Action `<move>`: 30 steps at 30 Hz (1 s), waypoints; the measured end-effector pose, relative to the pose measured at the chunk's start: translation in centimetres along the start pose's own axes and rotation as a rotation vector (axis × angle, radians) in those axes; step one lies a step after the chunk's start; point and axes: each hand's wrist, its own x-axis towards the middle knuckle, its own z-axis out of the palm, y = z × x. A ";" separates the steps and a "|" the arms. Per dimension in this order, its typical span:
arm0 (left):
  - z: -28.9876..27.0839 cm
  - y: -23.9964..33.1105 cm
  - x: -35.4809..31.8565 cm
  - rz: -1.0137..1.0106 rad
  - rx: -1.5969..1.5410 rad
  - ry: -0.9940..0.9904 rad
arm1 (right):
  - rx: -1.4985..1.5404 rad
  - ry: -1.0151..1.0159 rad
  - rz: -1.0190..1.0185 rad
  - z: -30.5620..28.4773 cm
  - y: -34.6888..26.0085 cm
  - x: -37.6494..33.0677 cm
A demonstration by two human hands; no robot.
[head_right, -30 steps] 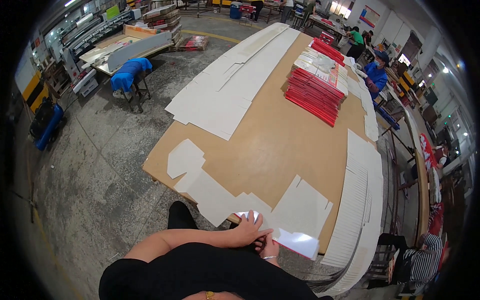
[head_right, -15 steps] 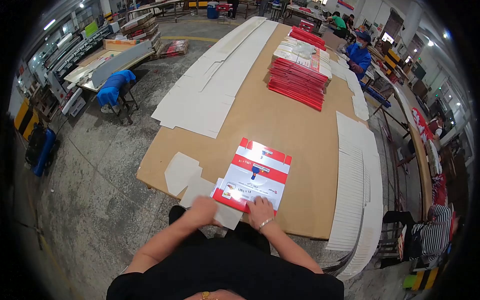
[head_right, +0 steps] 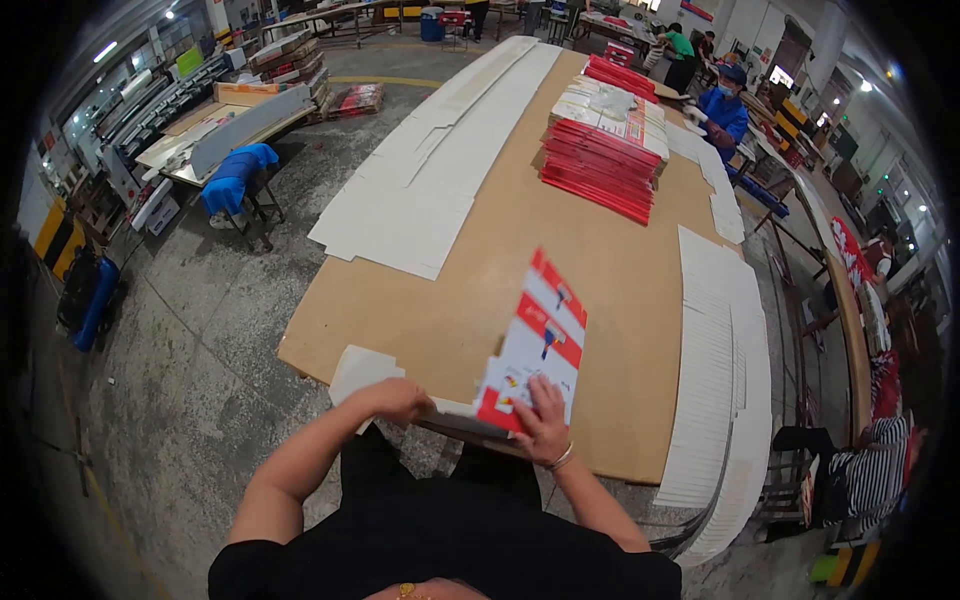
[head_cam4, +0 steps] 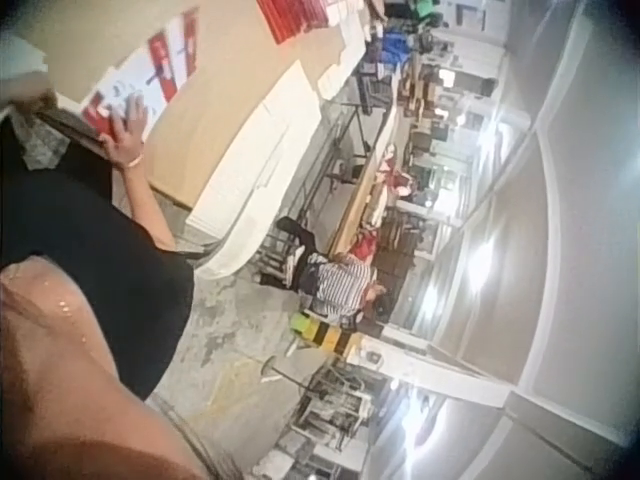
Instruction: The recorder is folding and stacking small product boxes in a factory setting.
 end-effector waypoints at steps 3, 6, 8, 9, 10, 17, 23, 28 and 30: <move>0.3 -5.7 5.8 -0.019 -0.202 -0.229 | -0.042 -0.156 -0.040 -0.2 0.6 0.6; -2.5 -3.6 5.9 -0.264 0.108 0.286 | -0.451 -0.465 0.021 1.5 0.5 -0.1; 0.2 -3.3 6.1 -0.292 0.100 0.377 | -0.443 -0.431 0.022 0.8 -0.1 1.8; 2.2 -2.7 5.8 -0.193 0.216 0.440 | -0.358 -0.543 0.159 0.1 -0.8 3.2; 4.2 -2.1 5.3 -0.094 0.331 0.494 | -0.265 -0.653 0.299 -0.2 -1.2 3.8; 4.6 -5.4 -5.0 0.113 0.543 0.483 | -0.117 -0.418 0.092 1.3 1.5 0.8; 5.2 -8.9 -4.7 0.008 0.117 0.957 | -0.059 -0.468 0.070 0.8 1.2 0.8; 6.8 -3.8 1.4 -0.134 -1.601 1.560 | 0.021 -0.462 0.086 1.5 1.1 0.6; 8.5 -5.3 3.5 -0.055 -1.477 1.510 | -0.019 -0.476 0.051 1.4 0.8 0.7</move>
